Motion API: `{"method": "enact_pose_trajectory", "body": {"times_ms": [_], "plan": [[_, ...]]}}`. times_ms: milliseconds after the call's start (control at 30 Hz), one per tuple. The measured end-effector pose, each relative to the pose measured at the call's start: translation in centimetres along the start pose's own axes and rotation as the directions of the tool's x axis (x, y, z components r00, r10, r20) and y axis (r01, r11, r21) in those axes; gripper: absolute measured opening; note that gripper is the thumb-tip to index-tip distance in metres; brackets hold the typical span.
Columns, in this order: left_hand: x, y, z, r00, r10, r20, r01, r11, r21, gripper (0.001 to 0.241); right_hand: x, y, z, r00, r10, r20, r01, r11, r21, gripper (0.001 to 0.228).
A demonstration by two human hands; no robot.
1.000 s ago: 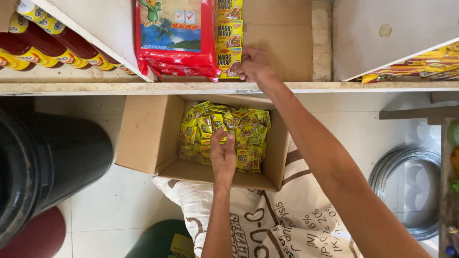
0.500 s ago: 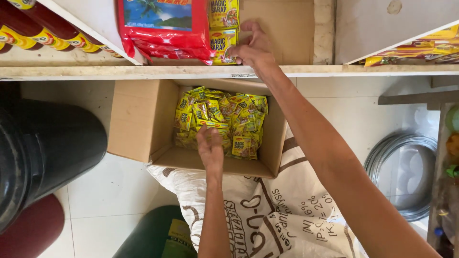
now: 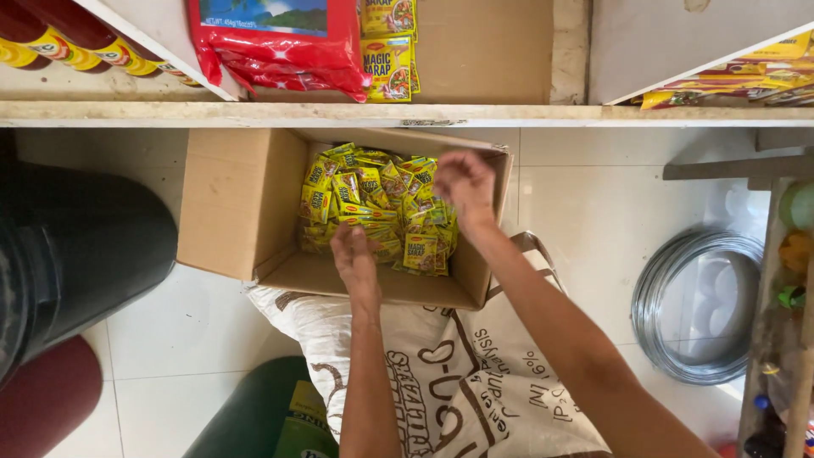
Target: Stocking seasoning packets from a cardboard box onto a store shelf.
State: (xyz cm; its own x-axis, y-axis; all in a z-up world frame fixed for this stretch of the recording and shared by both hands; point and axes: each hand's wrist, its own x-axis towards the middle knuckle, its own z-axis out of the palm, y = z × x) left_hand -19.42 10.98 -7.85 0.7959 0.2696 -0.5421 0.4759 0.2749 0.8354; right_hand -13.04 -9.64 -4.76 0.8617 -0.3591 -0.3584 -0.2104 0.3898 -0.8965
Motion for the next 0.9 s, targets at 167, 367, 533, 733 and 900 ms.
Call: {"method": "enact_pose_trajectory", "body": {"times_ms": [167, 367, 533, 733, 900], "plan": [[1.2, -2.2, -0.5, 0.999, -0.031, 0.008, 0.032, 0.999, -0.037, 0.054, 3.8, 15.2, -5.9, 0.946, 0.234, -0.224, -0.323, 0.744, -0.585, 0.027], [1.9, -2.8, -1.2, 0.998, -0.060, 0.028, 0.063, 0.993, -0.102, 0.052, 9.7, 29.1, -13.4, 1.000, -0.003, 0.017, 0.018, 0.141, -0.990, 0.028], [2.3, -2.4, -1.1, 0.988, -0.156, 0.015, 0.157, 0.980, -0.120, 0.052, 7.9, 23.7, -10.7, 0.956, 0.216, -0.197, -0.223, 0.104, -0.969, 0.057], [2.0, -1.6, -1.1, 0.979, -0.205, 0.020, 0.205, 0.967, -0.151, 0.050, 9.2, 27.1, -12.9, 0.988, 0.101, -0.114, -0.136, 0.258, -0.956, 0.114], [2.1, -1.4, -0.9, 0.973, -0.228, 0.025, 0.229, 0.967, -0.115, 0.050, 12.2, 33.3, -19.7, 0.970, 0.174, 0.171, 0.140, 0.176, -0.974, 0.060]]}}
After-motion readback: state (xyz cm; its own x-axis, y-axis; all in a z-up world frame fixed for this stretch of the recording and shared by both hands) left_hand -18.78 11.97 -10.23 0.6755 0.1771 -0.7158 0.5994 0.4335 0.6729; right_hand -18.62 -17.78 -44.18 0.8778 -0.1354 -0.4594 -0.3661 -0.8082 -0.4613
